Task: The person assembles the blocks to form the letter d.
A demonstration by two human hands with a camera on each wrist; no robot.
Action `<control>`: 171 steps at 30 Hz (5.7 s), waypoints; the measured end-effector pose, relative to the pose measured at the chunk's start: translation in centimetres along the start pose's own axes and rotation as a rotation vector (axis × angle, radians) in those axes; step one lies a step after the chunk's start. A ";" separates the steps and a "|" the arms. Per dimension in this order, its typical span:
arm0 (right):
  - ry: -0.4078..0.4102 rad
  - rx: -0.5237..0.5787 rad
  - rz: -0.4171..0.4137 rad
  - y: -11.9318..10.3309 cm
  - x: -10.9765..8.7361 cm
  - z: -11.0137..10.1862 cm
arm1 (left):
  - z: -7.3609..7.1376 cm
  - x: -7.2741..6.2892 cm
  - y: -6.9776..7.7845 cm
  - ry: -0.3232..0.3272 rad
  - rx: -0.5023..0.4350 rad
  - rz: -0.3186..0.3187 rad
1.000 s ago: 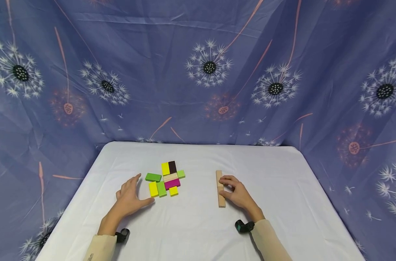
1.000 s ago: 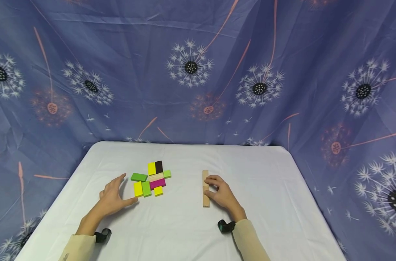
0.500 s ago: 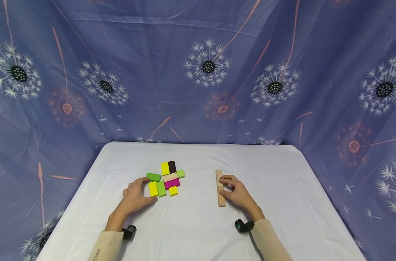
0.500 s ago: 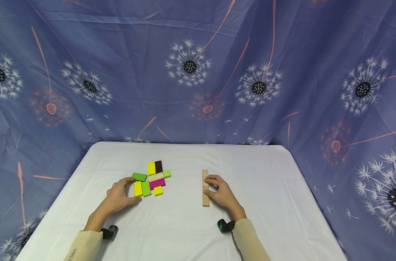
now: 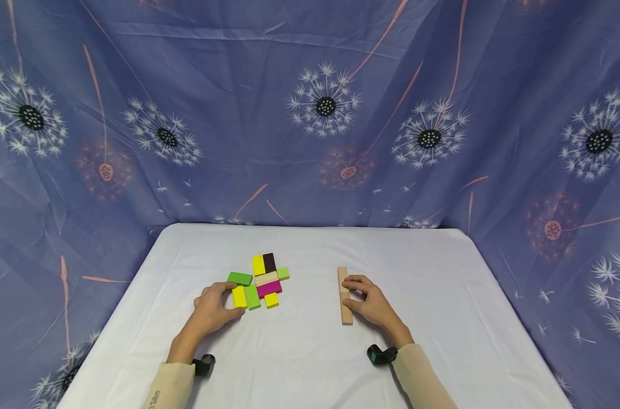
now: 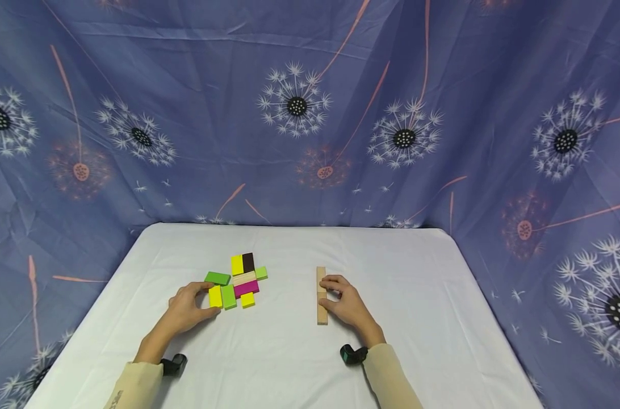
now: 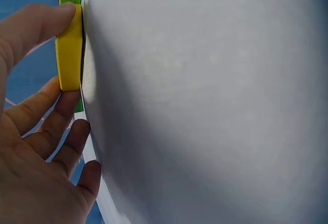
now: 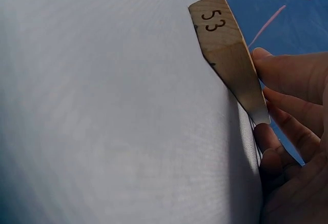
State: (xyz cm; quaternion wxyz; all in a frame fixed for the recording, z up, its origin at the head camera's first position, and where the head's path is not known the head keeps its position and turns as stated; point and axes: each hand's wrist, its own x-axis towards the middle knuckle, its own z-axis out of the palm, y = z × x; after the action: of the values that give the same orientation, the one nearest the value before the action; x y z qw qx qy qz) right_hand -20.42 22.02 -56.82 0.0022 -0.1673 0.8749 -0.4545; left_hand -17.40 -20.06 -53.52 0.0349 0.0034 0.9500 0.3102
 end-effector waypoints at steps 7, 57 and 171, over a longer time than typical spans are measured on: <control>-0.002 0.002 0.009 -0.1 -0.1 -0.1 | -0.5 -0.2 -0.3 0.018 -0.053 0.028; -0.001 -0.019 0.024 -0.3 0.2 0.0 | 7.7 11.2 16.5 -0.049 -0.314 0.330; 0.026 0.008 0.057 -0.4 -0.1 0.3 | 2.7 4.5 11.3 0.113 -0.333 0.251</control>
State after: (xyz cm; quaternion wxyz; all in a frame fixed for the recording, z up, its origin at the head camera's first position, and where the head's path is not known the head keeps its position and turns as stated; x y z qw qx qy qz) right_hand -20.19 21.62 -56.70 0.0043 -0.1364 0.8775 -0.4598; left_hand -21.84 -9.21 -49.32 -0.0573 0.0984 0.8782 0.4645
